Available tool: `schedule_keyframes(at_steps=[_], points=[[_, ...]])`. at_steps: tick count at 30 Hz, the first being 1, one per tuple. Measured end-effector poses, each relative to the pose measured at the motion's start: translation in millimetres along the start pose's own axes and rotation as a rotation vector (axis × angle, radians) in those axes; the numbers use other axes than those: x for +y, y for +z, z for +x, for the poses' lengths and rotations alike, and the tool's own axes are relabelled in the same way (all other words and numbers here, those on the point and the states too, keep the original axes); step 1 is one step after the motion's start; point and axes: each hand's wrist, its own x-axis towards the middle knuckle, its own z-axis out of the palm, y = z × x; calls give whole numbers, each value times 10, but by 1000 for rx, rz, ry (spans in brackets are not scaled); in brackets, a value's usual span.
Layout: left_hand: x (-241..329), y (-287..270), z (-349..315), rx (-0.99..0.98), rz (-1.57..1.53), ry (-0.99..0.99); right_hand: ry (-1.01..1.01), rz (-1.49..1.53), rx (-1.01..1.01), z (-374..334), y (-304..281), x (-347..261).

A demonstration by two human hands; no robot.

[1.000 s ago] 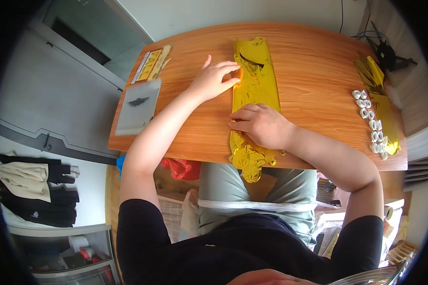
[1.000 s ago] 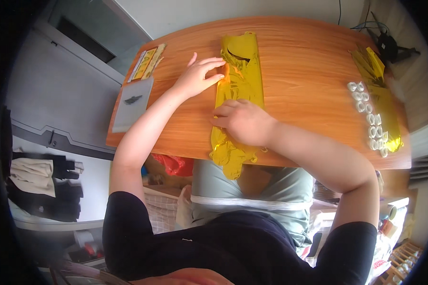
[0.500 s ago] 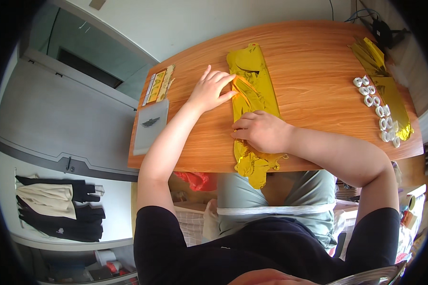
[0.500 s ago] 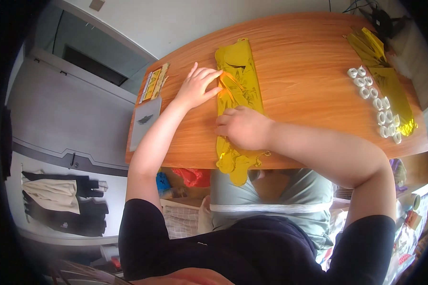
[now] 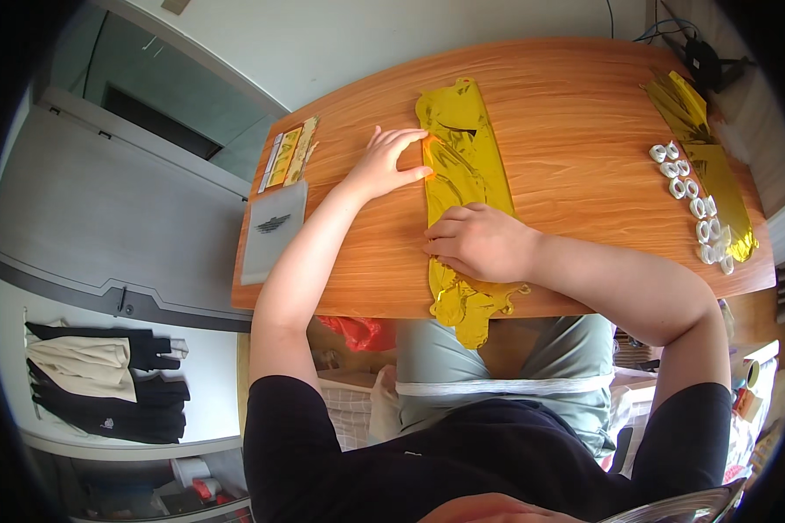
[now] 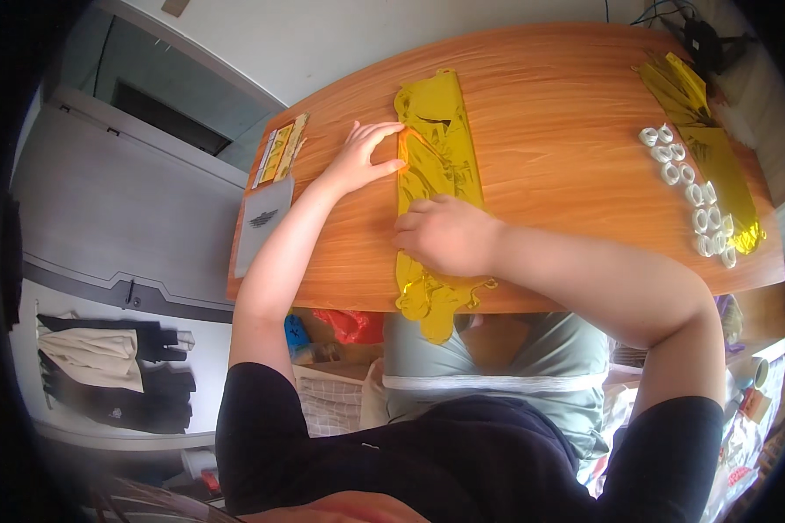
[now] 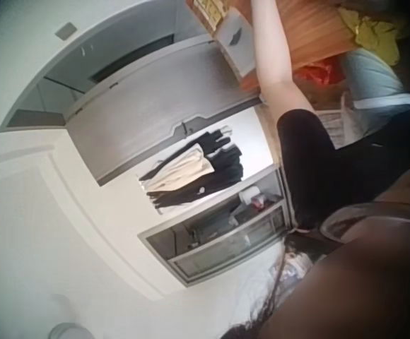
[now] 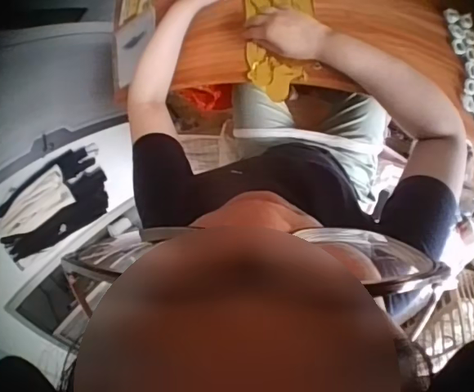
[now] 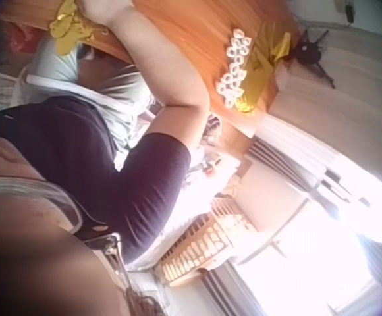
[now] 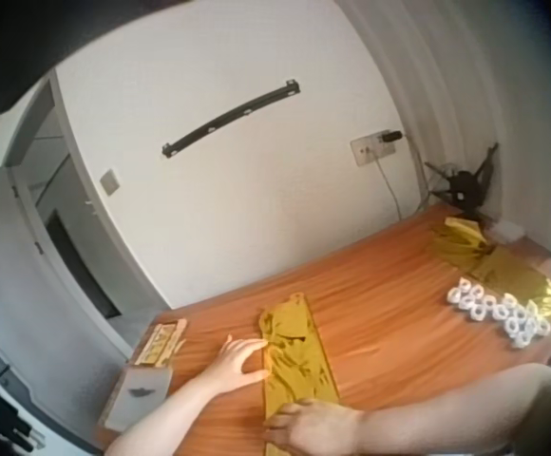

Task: Folding a yellow giraffe-shaped foil balloon for packaging.

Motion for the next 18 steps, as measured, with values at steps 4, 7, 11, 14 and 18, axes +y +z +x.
schedule_keyframes(at_steps=[4,7,11,14,18], points=[[-64,-56,8,-72,-73,4,3,14,32,12,9,-2],[-28,-104,39,-95,2,25,-34,9,90,-2,51,27],[-3,-163,64,-95,182,55,-34,26,72,-8,52,43],[-22,-200,96,-138,273,92,-63,37,89,-14,51,52],[-24,-209,100,-141,305,97,-83,33,83,-16,41,39]])
